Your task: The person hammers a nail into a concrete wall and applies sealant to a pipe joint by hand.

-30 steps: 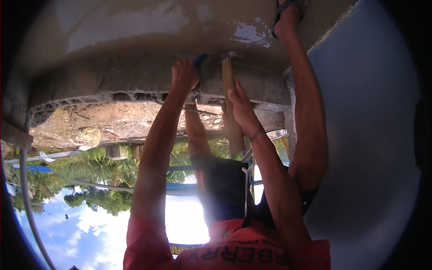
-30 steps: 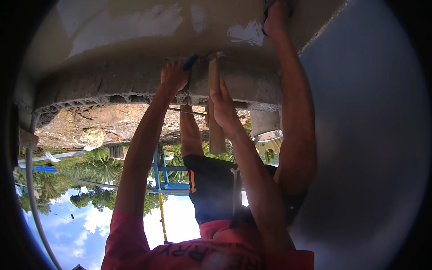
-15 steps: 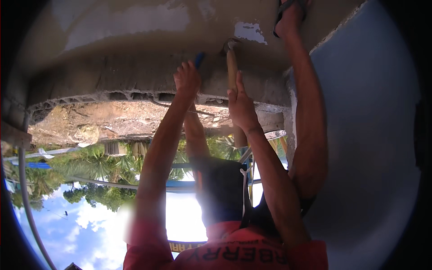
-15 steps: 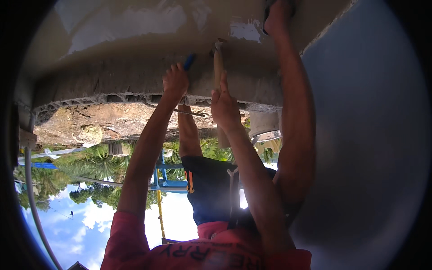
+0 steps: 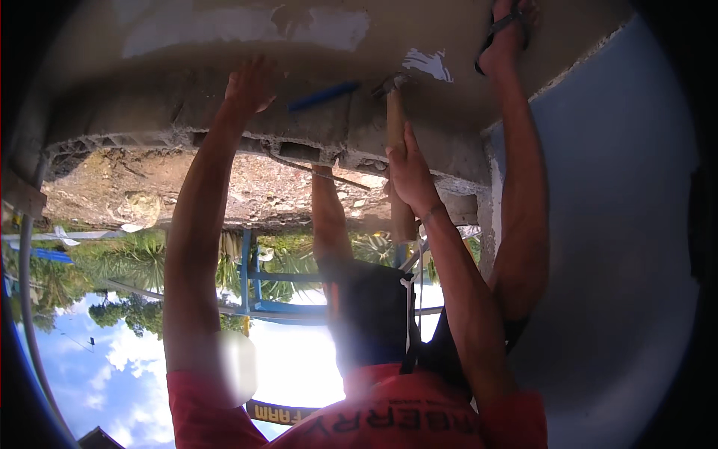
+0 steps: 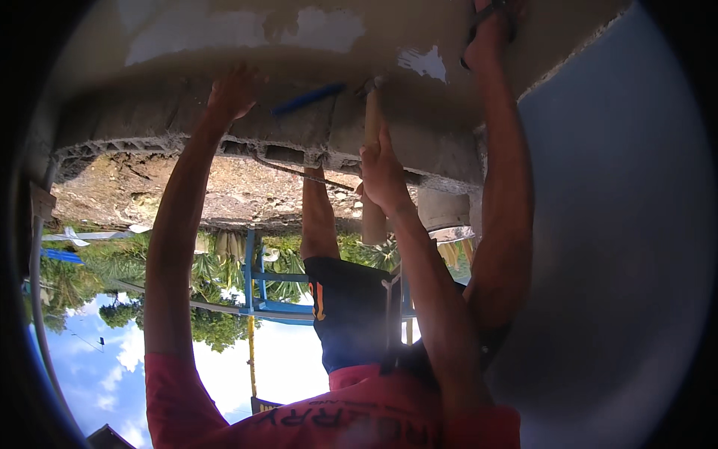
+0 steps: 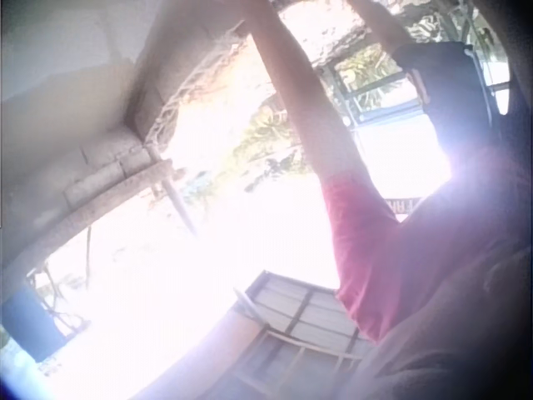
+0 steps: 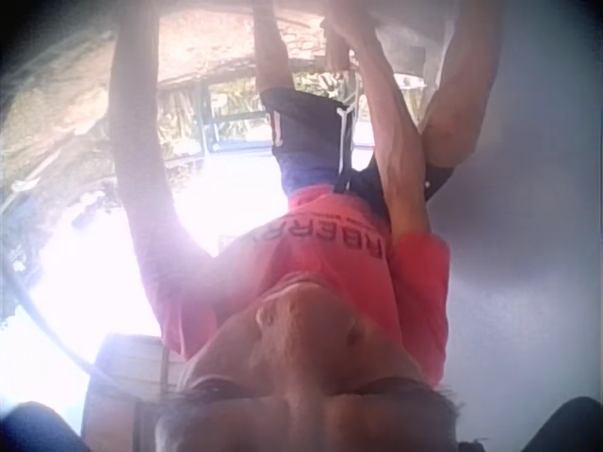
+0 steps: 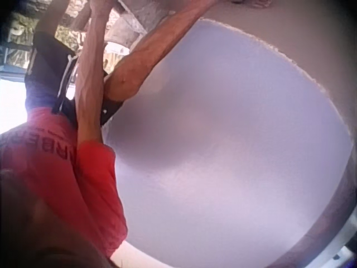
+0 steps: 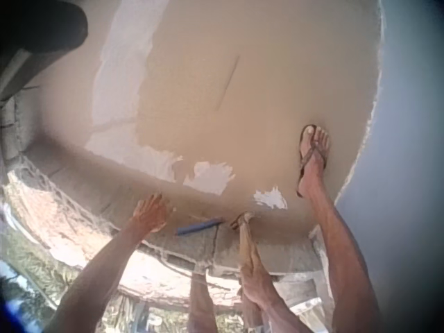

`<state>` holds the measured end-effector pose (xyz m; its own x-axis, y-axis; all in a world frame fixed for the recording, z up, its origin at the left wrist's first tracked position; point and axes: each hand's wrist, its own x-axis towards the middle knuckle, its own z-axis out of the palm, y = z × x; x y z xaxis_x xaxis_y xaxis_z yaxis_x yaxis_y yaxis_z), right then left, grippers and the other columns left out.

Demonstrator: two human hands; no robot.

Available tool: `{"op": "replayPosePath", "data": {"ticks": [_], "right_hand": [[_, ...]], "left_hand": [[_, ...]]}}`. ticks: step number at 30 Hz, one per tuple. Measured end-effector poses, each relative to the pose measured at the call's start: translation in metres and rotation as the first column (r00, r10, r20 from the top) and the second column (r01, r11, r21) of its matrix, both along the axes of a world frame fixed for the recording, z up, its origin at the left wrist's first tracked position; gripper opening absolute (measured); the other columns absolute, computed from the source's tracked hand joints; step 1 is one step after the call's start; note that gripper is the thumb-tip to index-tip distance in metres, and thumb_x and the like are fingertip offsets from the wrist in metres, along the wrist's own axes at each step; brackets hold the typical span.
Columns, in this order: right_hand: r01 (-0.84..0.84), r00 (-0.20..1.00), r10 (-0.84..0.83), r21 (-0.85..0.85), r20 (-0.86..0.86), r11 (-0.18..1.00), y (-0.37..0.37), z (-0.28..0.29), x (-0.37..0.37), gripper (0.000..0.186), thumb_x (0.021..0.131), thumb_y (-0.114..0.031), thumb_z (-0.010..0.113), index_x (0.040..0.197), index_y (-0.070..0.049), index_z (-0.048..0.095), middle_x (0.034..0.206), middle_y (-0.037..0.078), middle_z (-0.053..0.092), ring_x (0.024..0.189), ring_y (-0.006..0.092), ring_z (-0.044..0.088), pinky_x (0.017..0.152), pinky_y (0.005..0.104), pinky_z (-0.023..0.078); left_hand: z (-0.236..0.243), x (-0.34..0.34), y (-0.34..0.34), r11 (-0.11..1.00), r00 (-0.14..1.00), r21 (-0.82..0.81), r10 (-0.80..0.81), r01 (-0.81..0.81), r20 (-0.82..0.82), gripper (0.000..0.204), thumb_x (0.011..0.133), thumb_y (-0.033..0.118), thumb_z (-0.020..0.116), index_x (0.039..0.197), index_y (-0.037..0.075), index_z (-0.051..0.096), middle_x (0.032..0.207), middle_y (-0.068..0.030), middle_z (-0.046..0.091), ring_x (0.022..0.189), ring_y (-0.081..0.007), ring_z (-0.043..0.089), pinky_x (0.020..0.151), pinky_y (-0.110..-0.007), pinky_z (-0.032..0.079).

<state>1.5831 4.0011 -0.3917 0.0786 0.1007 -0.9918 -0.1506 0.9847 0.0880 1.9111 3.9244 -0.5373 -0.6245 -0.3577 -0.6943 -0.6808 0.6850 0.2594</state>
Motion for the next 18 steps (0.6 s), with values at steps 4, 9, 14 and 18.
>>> {"op": "replayPosePath", "data": {"ticks": [4, 9, 14, 18], "right_hand": [[-0.563, 0.826, 0.564, -0.058, 0.005, 0.825, -0.017, 0.015, -0.019, 0.072, 0.098, -0.022, 0.047, 0.154, -0.017, 0.002, 0.094, 0.027, 0.066, 0.077, 0.0425, 0.068, 0.070, 0.0505, 0.056], [-0.725, 0.676, 0.735, -0.125, 0.061, 0.677, -0.096, 0.057, -0.033, 0.072, 0.097, -0.021, 0.049, 0.153, -0.017, 0.005, 0.090, 0.029, 0.066, 0.082, 0.0469, 0.066, 0.076, 0.0538, 0.053], [-0.741, 0.652, 0.758, -0.217, -0.004, 0.636, -0.126, 0.051, -0.050, 0.070, 0.096, -0.020, 0.051, 0.152, -0.014, 0.010, 0.083, 0.028, 0.066, 0.080, 0.0483, 0.065, 0.074, 0.0547, 0.052], [-0.778, 0.609, 0.776, -0.307, -0.161, 0.547, -0.137, 0.052, -0.063, 0.068, 0.096, -0.018, 0.051, 0.152, -0.013, 0.013, 0.078, 0.029, 0.064, 0.078, 0.0484, 0.065, 0.071, 0.0540, 0.053]], "left_hand": [[0.006, -0.077, 0.034, 0.951, 0.943, 0.099, 0.269, -0.292, 0.196, 0.050, 0.088, 0.044, 0.061, 0.127, 0.013, 0.055, 0.126, -0.0152, 0.054, 0.115, -0.0308, 0.056, 0.089, -0.047, 0.049], [-0.008, -0.066, 0.059, 0.948, 0.911, 0.045, 0.290, -0.316, 0.295, 0.044, 0.089, 0.037, 0.058, 0.124, 0.011, 0.056, 0.131, -0.0159, 0.051, 0.115, -0.0294, 0.056, 0.087, -0.045, 0.049], [-0.040, -0.050, 0.069, 0.942, 0.961, -0.241, 0.262, -0.236, 0.085, 0.033, 0.086, 0.020, 0.055, 0.119, 0.014, 0.057, 0.121, -0.0103, 0.055, 0.112, -0.0278, 0.056, 0.082, -0.043, 0.050], [-0.041, -0.083, 0.062, 0.938, 0.907, 0.137, 0.258, -0.317, 0.333, 0.038, 0.087, 0.010, 0.055, 0.125, 0.012, 0.052, 0.120, -0.0126, 0.054, 0.113, -0.0300, 0.054, 0.088, -0.043, 0.048]]}}
